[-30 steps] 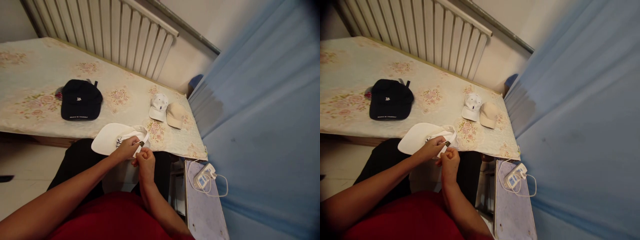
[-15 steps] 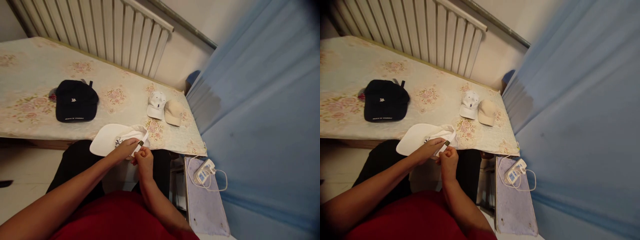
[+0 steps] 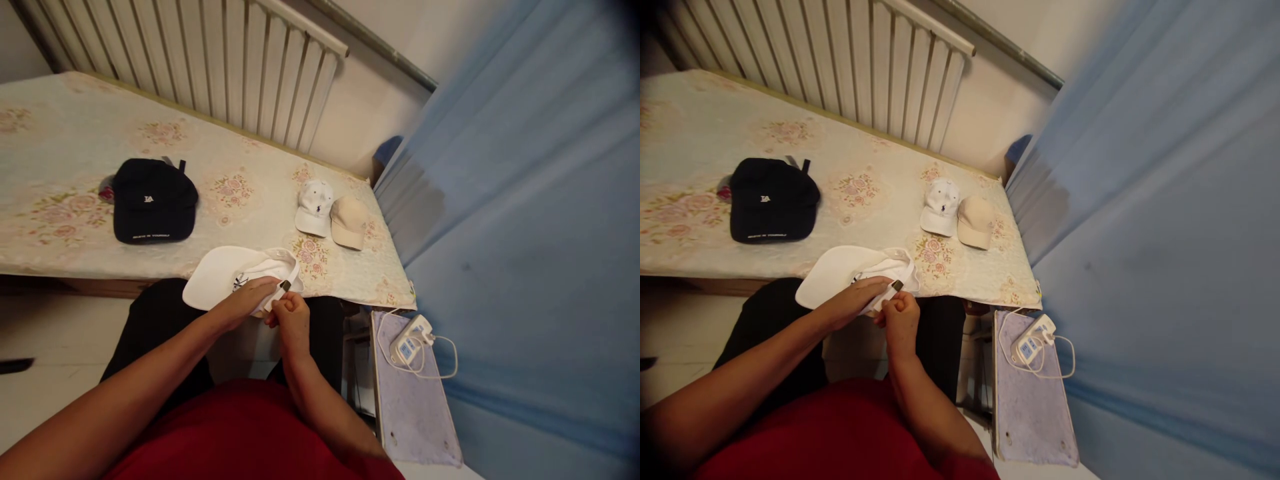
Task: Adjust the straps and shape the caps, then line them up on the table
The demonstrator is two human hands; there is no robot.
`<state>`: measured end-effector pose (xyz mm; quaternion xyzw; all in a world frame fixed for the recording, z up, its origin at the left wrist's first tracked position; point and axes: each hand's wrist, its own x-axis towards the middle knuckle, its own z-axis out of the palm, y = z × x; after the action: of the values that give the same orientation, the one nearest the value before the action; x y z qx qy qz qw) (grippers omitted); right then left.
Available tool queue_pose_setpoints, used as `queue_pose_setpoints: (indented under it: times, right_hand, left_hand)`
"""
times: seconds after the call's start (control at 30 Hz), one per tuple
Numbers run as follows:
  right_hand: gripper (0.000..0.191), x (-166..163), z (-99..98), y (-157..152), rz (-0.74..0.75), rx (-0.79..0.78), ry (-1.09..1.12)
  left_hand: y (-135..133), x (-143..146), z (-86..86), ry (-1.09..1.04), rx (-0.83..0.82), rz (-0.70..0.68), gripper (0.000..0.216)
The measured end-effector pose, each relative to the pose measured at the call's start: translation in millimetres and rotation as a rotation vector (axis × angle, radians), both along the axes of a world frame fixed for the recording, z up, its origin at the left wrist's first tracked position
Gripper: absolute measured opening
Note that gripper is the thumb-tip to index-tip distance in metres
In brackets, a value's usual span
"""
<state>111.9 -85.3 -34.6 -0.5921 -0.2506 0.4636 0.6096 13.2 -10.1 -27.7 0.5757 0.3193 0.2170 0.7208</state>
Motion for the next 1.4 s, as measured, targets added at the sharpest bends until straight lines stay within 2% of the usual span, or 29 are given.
queue_pose_setpoints:
  times: [0.13,0.27,0.4,0.57,0.73,0.87,0.97,1.07,1.1,1.2,1.3,1.4]
  right_hand:
    - [0.01,0,2.6,0,0.02,-0.011,-0.028]
    - [0.014,0,6.6,1,0.044,-0.021,-0.034]
    - [0.011,1,8.7,0,0.055,-0.017,-0.029]
    - [0.003,5,7.0,0,0.087,-0.027,-0.1]
    - [0.003,13,4.7,-3,0.183,-0.025,-0.23]
    - [0.005,33,8.1,-6,0.278,-0.018,-0.356]
    - [0.008,60,14.1,0,0.218,-0.024,-0.501]
    - [0.018,89,25.1,18,0.152,0.137,-0.774]
    - [0.026,96,29.6,26,0.187,0.225,-0.876]
    - [0.044,106,42.5,53,0.424,0.434,-1.124]
    - [0.038,101,51.3,75,0.685,0.488,-1.258]
    - [0.029,90,60.5,85,0.901,0.465,-1.237]
  left_hand:
    - [-1,0,2.6,-0.007,-0.015,-0.092,0.021]
    - [-3,3,9.9,0.084,0.026,-0.042,0.021]
    - [-4,6,14.8,0.099,0.023,-0.032,0.022]
    - [-3,9,12.0,0.143,0.021,0.01,0.026]
    - [-1,12,10.3,0.19,0.113,0.024,0.02]
    - [1,13,10.2,0.28,0.211,0.069,0.024]
    - [2,12,8.8,0.321,0.28,0.089,0.033]
    - [2,9,10.5,0.33,0.292,0.061,0.038]
    - [2,8,12.5,0.33,0.291,0.048,0.039]
    - [3,1,22.6,0.307,0.288,-0.005,0.036]
    - [9,-13,36.6,0.247,0.251,-0.08,0.033]
    - [19,-35,54.2,0.214,0.138,-0.173,0.033]
